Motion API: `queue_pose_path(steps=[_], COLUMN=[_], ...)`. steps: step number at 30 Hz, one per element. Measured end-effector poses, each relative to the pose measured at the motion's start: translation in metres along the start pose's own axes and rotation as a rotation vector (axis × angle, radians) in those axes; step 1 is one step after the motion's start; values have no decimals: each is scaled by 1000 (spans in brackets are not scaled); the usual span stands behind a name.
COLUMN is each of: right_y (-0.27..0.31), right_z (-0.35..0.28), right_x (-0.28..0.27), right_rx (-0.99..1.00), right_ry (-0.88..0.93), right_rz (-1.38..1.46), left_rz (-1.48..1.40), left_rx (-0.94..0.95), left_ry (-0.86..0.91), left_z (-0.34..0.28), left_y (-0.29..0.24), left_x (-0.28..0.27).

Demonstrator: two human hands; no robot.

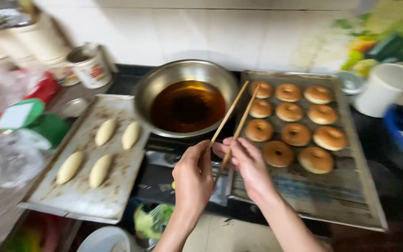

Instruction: Frying donuts and bread dough in a pan of hot oil and transferring them to a tray.

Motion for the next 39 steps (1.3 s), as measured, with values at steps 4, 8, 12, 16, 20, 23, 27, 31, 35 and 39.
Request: queue_pose_path(steps=[4,8,12,16,20,23,27,31,35,39], right_y=[-23,-61,-115,-138,-143,-162,-176,-205,-171,-146], right_z=[-23,-49,-67,-87,-91,-69,-27,17,35,43], right_x=[120,216,281,328,351,353,335,278,216,164], right_rx=[10,53,-27,131,203,230,256,202,56,206], right_ry=[218,311,350,428,460,482,499,404,262,277], right_rz=[24,-18,-197,-203,-394,-423,-422,-505,-492,-351], left_rz=[-65,-251,-418,-405,-456,-452,-641,-753,-877,-958], left_rx=[-241,-480,-704,-775,-815,-888,-1076,-1082,-1106,-1159], left_ry=[-69,-167,-241,-316,-293,-212,-11,69,91,89], left_z=[-23,-46,-73,-93,-101,-106,-122,-108,-73,-45], left_y=[55,102,138,166,182,191,235,285,336,396], left_x=[-84,-162,-221,-266,-289,-290,-267,-219,-148,-69])
Point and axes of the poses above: each hand's wrist, its own z-axis towards the middle knuckle, its own x-axis out of the palm, y = z × x, the point moved 2 cm from there along z, towards the middle knuckle, and after that the axes turned 6 degrees about -z, right-handed, at the moved point
